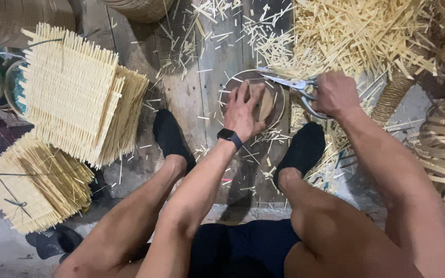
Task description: The person sits on the floor and repeatedly trims the edges of woven bamboo trays using shears. They place a tray on a wooden block, cut the excess bamboo strips around the rim, and then stack the finished trays.
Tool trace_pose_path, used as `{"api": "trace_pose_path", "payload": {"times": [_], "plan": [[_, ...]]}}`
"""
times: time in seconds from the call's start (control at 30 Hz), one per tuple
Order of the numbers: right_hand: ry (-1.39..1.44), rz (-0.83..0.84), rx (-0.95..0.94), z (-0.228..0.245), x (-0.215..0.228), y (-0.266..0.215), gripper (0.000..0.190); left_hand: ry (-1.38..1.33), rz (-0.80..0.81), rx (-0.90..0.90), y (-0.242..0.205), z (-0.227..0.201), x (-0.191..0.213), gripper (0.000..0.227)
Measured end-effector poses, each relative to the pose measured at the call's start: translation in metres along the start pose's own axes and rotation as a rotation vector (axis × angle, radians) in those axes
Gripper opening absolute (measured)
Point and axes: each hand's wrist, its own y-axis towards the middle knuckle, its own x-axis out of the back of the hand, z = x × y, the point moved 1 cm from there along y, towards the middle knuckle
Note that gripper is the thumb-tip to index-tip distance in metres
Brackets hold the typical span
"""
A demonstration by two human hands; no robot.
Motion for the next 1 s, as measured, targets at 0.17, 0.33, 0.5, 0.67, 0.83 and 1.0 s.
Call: {"api": "trace_pose_path", "payload": {"times": [0.17, 0.33, 0.5, 0.67, 0.83, 1.0], "plan": [[-0.045, -0.352, 0.141, -0.005, -0.003, 0.000, 0.050, -0.025, 0.010, -0.104, -0.001, 0.002, 0.007, 0.112], [0.062, -0.036, 0.055, -0.010, -0.019, 0.011, 0.039, 0.045, 0.128, -0.193, 0.005, 0.006, 0.019, 0.116], [0.543, -0.293, -0.322, -0.039, -0.037, 0.015, 0.046, -0.002, -0.040, 0.016, -0.002, 0.000, 0.007, 0.100], [0.055, -0.955, -0.350, -0.045, -0.060, -0.002, 0.057, -0.071, -0.370, 0.218, 0.012, 0.036, -0.017, 0.058], [1.000, -0.230, -0.168, 0.002, -0.080, -0.002, 0.035, -0.321, -0.055, 0.153, 0.068, 0.089, -0.029, 0.037], [1.160, -0.113, -0.159, 0.031, -0.089, 0.017, 0.025, -0.328, 0.269, 0.448, 0.094, 0.092, -0.026, 0.032]]}}
